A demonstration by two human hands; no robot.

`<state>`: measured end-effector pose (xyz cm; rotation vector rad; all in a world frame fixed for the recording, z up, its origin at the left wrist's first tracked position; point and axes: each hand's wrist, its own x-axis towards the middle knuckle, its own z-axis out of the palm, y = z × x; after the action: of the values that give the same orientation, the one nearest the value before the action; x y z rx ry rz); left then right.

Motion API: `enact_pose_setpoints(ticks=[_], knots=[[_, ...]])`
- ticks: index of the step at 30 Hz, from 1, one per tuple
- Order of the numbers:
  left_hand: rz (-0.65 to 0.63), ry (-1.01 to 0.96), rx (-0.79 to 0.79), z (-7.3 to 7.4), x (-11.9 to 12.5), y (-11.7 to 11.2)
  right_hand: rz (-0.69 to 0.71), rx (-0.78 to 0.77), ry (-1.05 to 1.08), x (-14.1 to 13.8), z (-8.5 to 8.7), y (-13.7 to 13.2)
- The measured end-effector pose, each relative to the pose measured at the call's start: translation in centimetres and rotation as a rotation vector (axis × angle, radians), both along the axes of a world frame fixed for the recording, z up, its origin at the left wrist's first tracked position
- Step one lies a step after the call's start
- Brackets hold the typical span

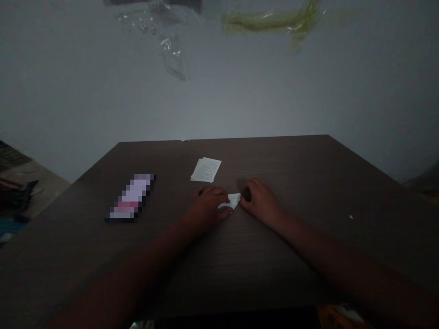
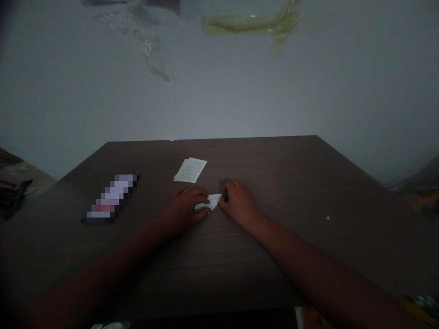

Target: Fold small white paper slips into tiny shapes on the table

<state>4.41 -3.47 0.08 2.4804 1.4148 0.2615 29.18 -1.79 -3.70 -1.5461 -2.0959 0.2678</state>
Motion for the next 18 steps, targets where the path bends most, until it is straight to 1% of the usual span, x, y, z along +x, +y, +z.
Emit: enact_pose_setpoints(ticks=[3,6,9,13,15,18], knots=[[0.001,-0.005,0.004,-0.1,-0.1,0.1,-0.033,-0.006,0.023,0.5,-0.2,0.8],[-0.005,-0.019,0.036,-0.4,-0.3,0.1,-0.021,0.007,0.066,0.9,-0.3,1.0],[-0.011,-0.029,0.056,-0.6,-0.3,0.0,0.027,0.013,0.075,0.8,-0.2,0.4],[0.005,-0.02,0.06,-0.7,-0.2,-0.2,0.061,0.006,0.028,0.0,-0.1,-1.0],[0.01,-0.023,0.066,-0.6,-0.1,-0.3,0.064,0.0,0.024,-0.5,-0.1,-1.5],[0.016,-0.024,0.066,-0.4,-0.1,-0.4,0.03,-0.019,0.042,-1.0,-0.3,-1.5]])
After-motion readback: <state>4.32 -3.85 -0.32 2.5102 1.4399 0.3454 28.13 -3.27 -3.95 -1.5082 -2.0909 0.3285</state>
